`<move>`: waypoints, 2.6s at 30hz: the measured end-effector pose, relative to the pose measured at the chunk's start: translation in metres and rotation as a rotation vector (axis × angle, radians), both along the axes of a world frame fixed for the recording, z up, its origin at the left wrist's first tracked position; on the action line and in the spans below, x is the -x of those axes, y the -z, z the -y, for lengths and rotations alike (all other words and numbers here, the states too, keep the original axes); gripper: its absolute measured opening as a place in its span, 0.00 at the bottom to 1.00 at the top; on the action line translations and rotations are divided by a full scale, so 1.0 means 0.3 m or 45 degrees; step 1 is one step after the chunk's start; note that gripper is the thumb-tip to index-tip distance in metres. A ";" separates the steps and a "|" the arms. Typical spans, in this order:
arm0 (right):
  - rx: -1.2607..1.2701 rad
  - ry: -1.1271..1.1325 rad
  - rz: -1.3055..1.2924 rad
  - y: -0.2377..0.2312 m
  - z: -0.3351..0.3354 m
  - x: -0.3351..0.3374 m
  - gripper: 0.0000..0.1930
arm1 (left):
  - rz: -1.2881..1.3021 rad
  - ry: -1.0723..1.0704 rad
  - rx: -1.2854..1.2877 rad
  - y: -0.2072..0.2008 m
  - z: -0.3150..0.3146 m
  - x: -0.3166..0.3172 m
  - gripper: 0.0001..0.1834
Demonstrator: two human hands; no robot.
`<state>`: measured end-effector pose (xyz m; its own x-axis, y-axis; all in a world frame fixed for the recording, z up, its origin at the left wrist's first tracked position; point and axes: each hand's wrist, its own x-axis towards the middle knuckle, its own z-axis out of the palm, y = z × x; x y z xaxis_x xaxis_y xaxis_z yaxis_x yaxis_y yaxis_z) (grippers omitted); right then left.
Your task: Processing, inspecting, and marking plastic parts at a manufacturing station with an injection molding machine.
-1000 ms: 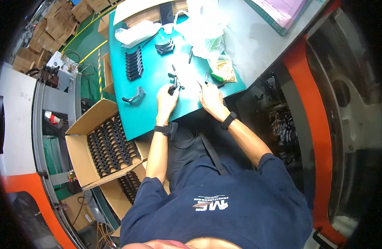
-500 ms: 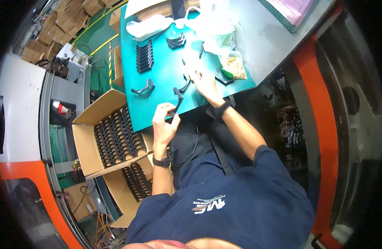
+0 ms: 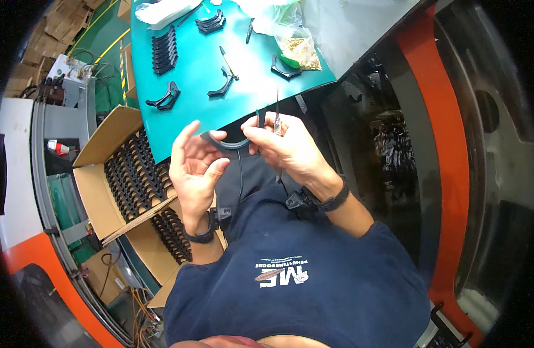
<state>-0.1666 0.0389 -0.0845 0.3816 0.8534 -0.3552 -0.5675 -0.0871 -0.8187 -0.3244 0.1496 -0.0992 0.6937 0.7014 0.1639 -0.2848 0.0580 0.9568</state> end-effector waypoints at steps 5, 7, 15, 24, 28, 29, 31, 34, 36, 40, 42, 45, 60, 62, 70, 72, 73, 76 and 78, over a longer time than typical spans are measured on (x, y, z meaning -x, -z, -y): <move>-0.087 -0.066 -0.026 -0.033 0.042 0.017 0.17 | 0.027 -0.088 0.111 0.000 0.037 0.011 0.31; -0.165 0.001 -0.013 0.014 0.056 0.010 0.20 | 0.023 -0.120 0.134 -0.015 0.041 0.024 0.30; -0.163 -0.007 0.079 0.005 0.070 0.032 0.21 | -0.015 -0.163 0.226 -0.037 0.059 0.037 0.31; -0.089 0.060 0.049 -0.023 0.077 0.055 0.16 | -0.088 -0.113 0.068 -0.038 0.063 0.031 0.32; -0.045 0.012 0.293 -0.002 0.078 0.055 0.18 | -0.177 -0.126 -0.060 -0.023 0.074 0.034 0.33; -0.048 -0.001 0.338 0.003 0.078 0.052 0.20 | -0.185 -0.124 -0.107 -0.022 0.074 0.040 0.29; -0.183 -0.051 0.464 0.035 0.080 0.036 0.22 | -0.188 -0.179 -0.185 -0.015 0.073 0.041 0.26; -0.428 -0.143 0.431 0.083 0.078 0.015 0.23 | -0.132 -0.278 -0.098 -0.010 0.076 0.024 0.19; -0.381 -0.162 0.044 0.050 0.078 0.032 0.24 | -0.078 -0.299 0.057 0.006 0.070 0.024 0.18; -0.019 -0.455 -0.059 0.015 0.052 0.055 0.17 | 0.166 -0.166 0.131 0.059 0.055 0.007 0.18; -0.028 -0.326 0.002 0.028 0.049 0.067 0.13 | 0.156 -0.199 0.156 0.056 0.057 -0.004 0.21; -0.124 -0.072 0.313 0.051 0.042 0.103 0.16 | 0.031 -0.264 0.117 0.046 0.058 -0.005 0.25; -0.106 -0.074 0.647 0.081 0.051 0.110 0.17 | 0.024 -0.086 0.107 0.036 0.074 0.008 0.26; -0.153 -0.116 0.683 0.091 0.049 0.094 0.17 | 0.003 -0.065 0.045 0.038 0.076 0.009 0.26; -0.229 -0.105 -0.035 0.036 0.051 0.047 0.15 | 0.063 -0.137 -0.055 0.033 0.082 -0.007 0.31; -0.334 -0.094 -0.148 0.057 0.051 0.047 0.17 | 0.020 -0.166 -0.325 0.045 0.068 0.005 0.31; -0.384 -0.108 -0.190 0.051 0.049 0.045 0.18 | 0.016 -0.222 -0.377 0.041 0.074 0.000 0.30; -0.447 -0.104 -0.326 0.072 0.050 0.045 0.18 | 0.032 -0.283 -0.650 0.045 0.080 0.000 0.30; -0.469 -0.100 -0.356 0.084 0.060 0.041 0.19 | 0.005 -0.301 -0.697 0.061 0.094 -0.008 0.29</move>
<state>-0.1789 0.0209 -0.1098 0.2440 0.9642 -0.1034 -0.7738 0.1293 -0.6201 -0.3218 0.1215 -0.1174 0.5276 0.6497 0.5474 -0.2334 -0.5087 0.8287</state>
